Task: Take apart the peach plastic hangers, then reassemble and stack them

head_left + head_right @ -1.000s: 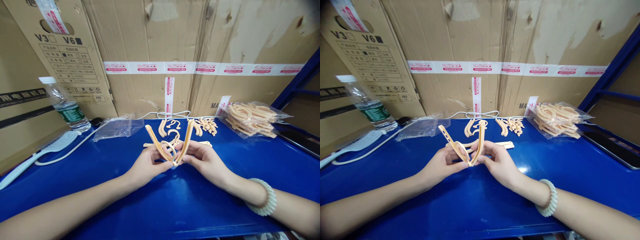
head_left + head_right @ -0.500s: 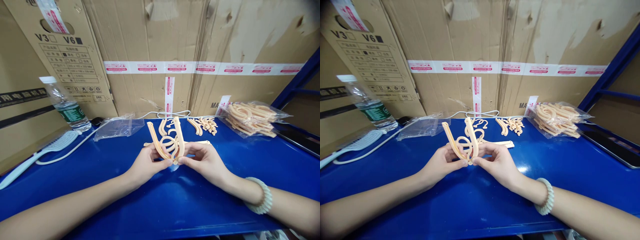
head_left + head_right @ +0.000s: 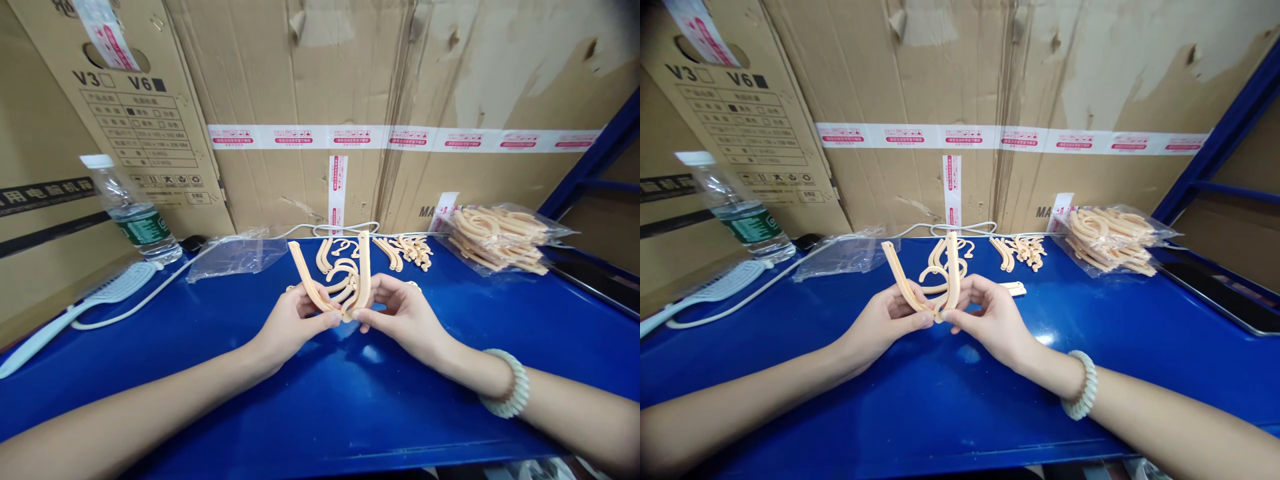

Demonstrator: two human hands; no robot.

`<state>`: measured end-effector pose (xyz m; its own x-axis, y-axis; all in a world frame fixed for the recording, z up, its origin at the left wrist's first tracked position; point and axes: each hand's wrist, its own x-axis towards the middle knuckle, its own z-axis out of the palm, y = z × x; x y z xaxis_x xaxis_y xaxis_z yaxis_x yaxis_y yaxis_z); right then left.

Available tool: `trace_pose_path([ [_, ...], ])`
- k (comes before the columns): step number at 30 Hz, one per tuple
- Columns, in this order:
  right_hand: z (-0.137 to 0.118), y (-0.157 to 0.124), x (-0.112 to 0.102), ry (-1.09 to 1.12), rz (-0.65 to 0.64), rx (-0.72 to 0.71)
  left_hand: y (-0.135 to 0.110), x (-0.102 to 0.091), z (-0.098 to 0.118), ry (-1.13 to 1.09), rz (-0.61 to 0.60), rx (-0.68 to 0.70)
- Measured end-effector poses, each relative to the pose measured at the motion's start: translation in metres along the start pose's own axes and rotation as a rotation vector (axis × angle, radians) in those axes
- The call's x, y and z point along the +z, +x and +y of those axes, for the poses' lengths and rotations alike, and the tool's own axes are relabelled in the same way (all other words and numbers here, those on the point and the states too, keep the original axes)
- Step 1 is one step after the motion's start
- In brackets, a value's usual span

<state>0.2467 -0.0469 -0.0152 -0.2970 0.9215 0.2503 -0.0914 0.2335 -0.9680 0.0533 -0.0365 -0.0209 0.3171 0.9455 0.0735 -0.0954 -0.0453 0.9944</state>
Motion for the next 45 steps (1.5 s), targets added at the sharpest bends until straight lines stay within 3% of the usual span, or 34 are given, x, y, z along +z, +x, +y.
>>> trace_pose_path([
  [4, -0.005, 0.006, -0.012, 0.048, -0.07, 0.018, -0.001, -0.002, 0.006, -0.014, -0.015, -0.022],
  [9, -0.018, 0.016, -0.04, 0.032, 0.042, -0.066, 0.006, -0.011, 0.016, -0.093, 0.085, -0.001],
  [14, -0.03, 0.024, -0.074, -0.333, -0.131, -0.112, 0.011, -0.019, 0.028, -0.167, 0.162, -0.039],
  [20, -0.039, 0.029, -0.097, -0.812, -0.307, -0.226, 0.015, -0.032, 0.043, -0.07, 0.168, 0.086],
  [23, -0.044, 0.03, -0.102, -0.911, -0.373, -0.227, 0.02, -0.04, 0.049, 0.103, 0.104, 0.153],
  [29, -0.043, 0.031, -0.11, -1.092, -0.464, -0.193, 0.025, -0.05, 0.046, 0.705, -0.15, 0.264],
  [33, -0.039, 0.032, -0.112, -1.148, -0.538, -0.161, 0.025, -0.052, 0.036, 1.107, -0.332, 0.55],
  [37, -0.037, 0.031, -0.111, -1.149, -0.584, -0.078, 0.02, -0.048, 0.03, 1.454, -0.414, 0.777],
  [45, -0.032, 0.03, -0.104, -1.205, -0.566, -0.028, 0.013, -0.039, 0.028, 1.574, -0.45, 0.84],
])
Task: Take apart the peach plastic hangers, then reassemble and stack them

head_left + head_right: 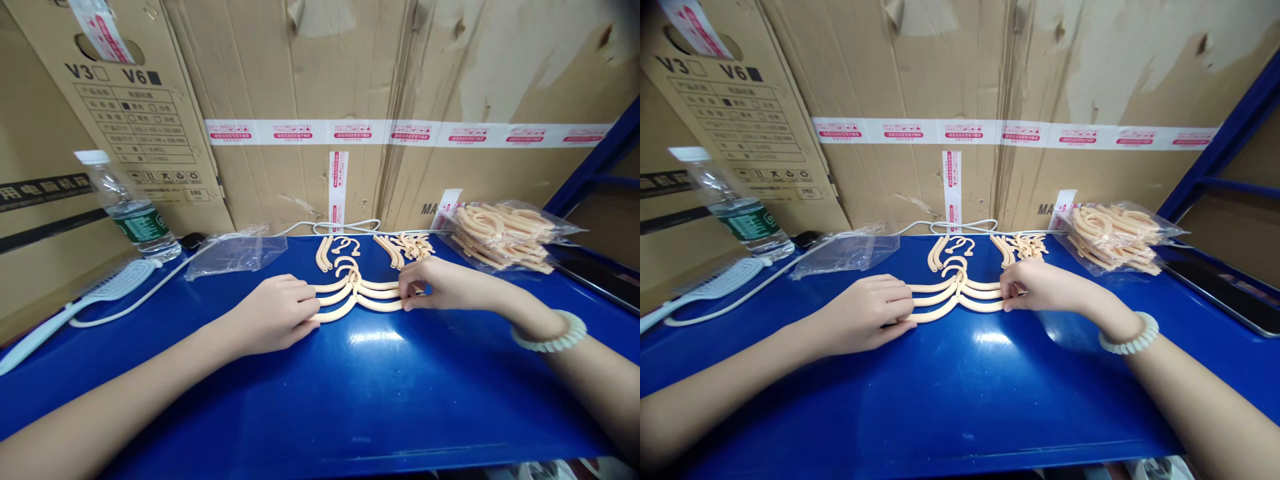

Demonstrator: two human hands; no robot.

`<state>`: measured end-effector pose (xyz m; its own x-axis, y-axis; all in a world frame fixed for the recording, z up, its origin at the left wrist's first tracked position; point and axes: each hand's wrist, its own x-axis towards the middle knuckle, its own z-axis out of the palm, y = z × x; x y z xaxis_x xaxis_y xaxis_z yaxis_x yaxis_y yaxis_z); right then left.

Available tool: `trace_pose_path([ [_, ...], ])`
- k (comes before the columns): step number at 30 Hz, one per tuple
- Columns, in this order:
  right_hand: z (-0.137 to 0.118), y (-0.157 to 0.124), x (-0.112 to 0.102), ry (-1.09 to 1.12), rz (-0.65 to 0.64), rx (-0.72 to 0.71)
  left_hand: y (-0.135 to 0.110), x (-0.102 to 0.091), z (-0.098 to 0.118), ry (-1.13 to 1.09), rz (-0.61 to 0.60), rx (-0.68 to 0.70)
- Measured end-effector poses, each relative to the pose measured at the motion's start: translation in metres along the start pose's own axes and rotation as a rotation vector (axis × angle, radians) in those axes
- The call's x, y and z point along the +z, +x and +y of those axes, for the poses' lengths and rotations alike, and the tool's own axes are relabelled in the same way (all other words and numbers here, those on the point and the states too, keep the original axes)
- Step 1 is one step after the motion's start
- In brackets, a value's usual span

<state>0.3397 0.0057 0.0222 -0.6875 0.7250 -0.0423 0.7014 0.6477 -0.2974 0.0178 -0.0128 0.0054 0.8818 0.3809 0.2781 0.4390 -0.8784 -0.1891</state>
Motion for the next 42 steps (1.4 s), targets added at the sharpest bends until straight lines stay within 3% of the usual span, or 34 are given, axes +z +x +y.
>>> trace_pose_path([
  [14, -0.003, 0.002, 0.003, -0.027, 0.114, 0.092, -0.002, 0.013, -0.006, 0.058, 0.089, -0.153],
  [29, -0.001, -0.005, -0.011, -0.118, 0.218, 0.156, 0.001, 0.016, 0.001, -0.242, 0.128, -0.292],
  [42, 0.0, -0.005, -0.011, -0.24, 0.381, 0.16, 0.0, 0.024, 0.009, -0.354, 0.214, -0.239],
])
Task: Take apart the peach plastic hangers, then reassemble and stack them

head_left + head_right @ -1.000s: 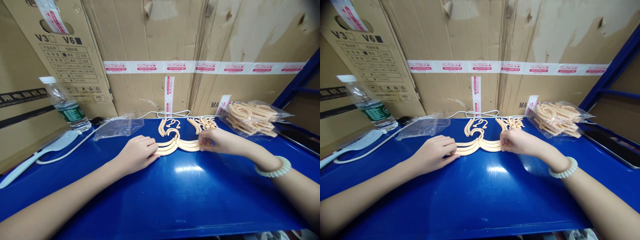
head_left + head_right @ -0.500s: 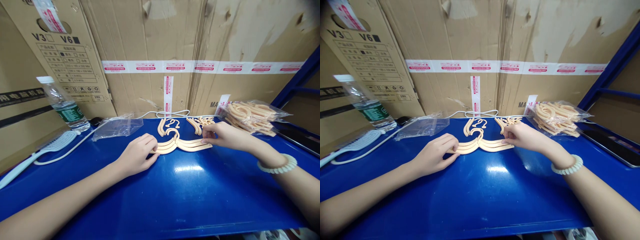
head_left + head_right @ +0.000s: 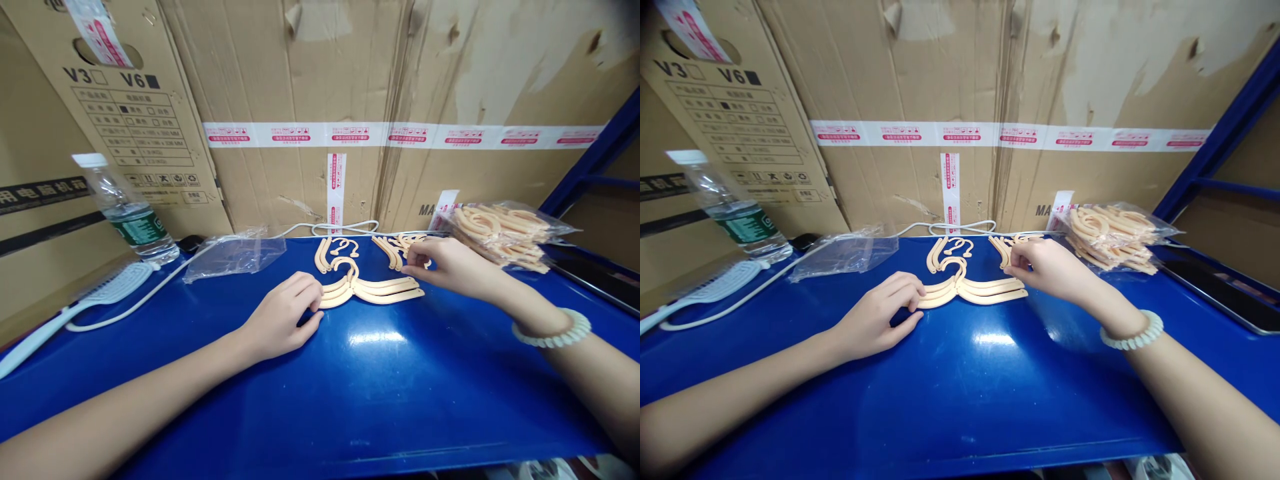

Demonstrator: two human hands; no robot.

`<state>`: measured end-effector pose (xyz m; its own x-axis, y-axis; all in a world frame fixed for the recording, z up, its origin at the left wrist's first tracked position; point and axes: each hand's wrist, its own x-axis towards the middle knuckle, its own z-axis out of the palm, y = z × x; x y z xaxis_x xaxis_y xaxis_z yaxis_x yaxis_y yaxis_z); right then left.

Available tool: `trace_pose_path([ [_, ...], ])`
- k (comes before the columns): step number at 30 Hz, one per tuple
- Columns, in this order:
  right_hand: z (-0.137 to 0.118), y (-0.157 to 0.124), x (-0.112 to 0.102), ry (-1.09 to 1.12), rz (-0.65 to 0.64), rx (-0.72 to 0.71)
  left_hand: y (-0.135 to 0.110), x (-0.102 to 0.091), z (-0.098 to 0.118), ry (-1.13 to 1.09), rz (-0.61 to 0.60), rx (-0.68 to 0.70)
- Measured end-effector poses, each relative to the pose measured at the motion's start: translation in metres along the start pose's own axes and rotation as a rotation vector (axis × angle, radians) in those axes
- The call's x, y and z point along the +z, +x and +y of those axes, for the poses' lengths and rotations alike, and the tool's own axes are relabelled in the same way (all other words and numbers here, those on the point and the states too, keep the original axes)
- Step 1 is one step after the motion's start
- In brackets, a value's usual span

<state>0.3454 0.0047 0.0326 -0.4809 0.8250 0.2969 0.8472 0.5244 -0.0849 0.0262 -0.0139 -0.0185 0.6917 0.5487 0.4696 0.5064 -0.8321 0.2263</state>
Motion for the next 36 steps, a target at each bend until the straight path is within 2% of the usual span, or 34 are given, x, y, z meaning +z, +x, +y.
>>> trace_pose_path([
  [9, -0.006, 0.0, -0.003, 0.011, 0.162, -0.016, 0.0, 0.002, 0.001, -0.089, 0.059, 0.016],
  [20, -0.012, -0.002, -0.006, 0.015, 0.407, 0.061, 0.0, 0.001, 0.001, -0.1, 0.076, 0.056],
  [36, -0.018, -0.002, -0.002, 0.014, 0.511, 0.072, 0.0, 0.001, 0.003, -0.11, 0.085, 0.067],
])
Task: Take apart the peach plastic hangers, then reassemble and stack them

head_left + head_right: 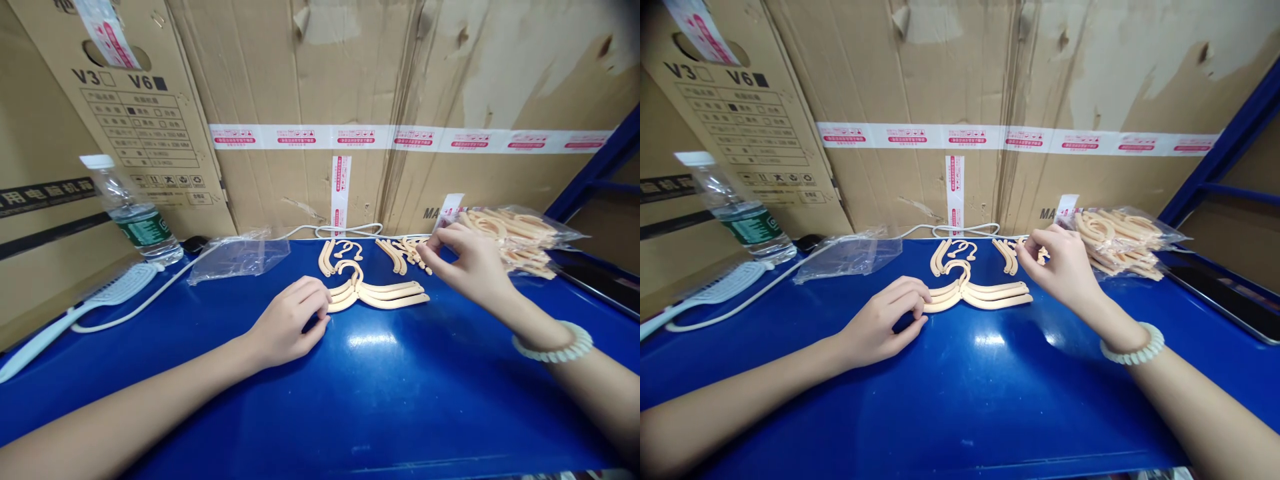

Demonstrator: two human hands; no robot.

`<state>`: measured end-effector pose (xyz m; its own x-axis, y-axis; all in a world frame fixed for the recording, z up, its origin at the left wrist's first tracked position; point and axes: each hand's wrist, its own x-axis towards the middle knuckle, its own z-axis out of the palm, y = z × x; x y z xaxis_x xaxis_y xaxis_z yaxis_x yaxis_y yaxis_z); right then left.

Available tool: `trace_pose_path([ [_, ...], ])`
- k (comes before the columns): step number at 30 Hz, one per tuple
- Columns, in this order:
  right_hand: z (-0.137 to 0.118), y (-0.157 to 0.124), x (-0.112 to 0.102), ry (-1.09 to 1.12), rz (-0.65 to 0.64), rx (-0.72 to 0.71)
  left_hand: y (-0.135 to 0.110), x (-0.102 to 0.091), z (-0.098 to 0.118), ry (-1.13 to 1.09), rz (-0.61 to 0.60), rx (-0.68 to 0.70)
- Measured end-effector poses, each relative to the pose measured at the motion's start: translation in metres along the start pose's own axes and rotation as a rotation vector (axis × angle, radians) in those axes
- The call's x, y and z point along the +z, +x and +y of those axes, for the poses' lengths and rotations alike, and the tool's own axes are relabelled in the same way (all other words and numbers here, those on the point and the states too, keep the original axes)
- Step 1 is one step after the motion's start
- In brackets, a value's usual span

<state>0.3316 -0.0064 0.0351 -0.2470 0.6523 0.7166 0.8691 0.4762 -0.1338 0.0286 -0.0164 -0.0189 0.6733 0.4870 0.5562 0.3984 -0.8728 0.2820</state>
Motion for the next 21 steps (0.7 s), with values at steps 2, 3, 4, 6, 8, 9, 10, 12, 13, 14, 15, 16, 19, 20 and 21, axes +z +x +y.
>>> trace_pose_path([
  [2, 0.0, 0.0, 0.0, 0.006, 0.014, 0.009, 0.0, 0.0, 0.0, -0.004, 0.002, -0.003],
  [3, -0.001, -0.001, 0.001, 0.009, 0.018, 0.016, 0.0, 0.0, 0.0, -0.007, 0.004, -0.005],
  [4, -0.001, -0.001, 0.001, 0.015, 0.015, 0.022, 0.0, 0.001, 0.0, -0.01, 0.004, -0.006],
  [6, -0.002, -0.001, 0.002, 0.042, -0.019, 0.032, 0.0, 0.001, 0.0, -0.014, 0.003, -0.009],
  [8, -0.004, -0.002, 0.003, 0.086, -0.074, 0.04, 0.0, 0.002, -0.001, -0.013, 0.004, -0.008],
  [9, -0.006, -0.003, 0.004, 0.108, -0.095, 0.042, 0.0, 0.002, -0.001, -0.01, 0.008, -0.007],
  [10, -0.007, -0.004, 0.004, 0.126, -0.11, 0.043, 0.0, 0.002, -0.001, -0.008, 0.012, -0.007],
  [12, -0.01, -0.006, 0.005, 0.154, -0.138, 0.035, 0.0, 0.002, -0.001, -0.004, 0.019, -0.01],
  [13, -0.012, -0.007, 0.006, 0.162, -0.152, 0.027, 0.0, 0.002, -0.001, -0.003, 0.023, -0.011],
  [14, -0.013, -0.008, 0.006, 0.169, -0.165, 0.019, 0.0, 0.001, -0.001, -0.003, 0.024, -0.014],
  [15, -0.014, -0.009, 0.007, 0.173, -0.176, 0.009, 0.0, 0.001, -0.001, -0.002, 0.025, -0.015],
  [16, -0.014, -0.009, 0.008, 0.176, -0.182, 0.001, 0.0, 0.001, -0.002, -0.001, 0.027, -0.021],
  [19, -0.015, -0.01, 0.009, 0.182, -0.187, -0.014, 0.0, 0.001, -0.003, 0.014, 0.04, -0.052],
  [20, -0.014, -0.01, 0.01, 0.185, -0.193, -0.015, 0.0, 0.001, -0.003, 0.022, 0.044, -0.068],
  [21, -0.014, -0.01, 0.01, 0.188, -0.198, -0.015, 0.0, 0.001, -0.003, 0.029, 0.048, -0.082],
])
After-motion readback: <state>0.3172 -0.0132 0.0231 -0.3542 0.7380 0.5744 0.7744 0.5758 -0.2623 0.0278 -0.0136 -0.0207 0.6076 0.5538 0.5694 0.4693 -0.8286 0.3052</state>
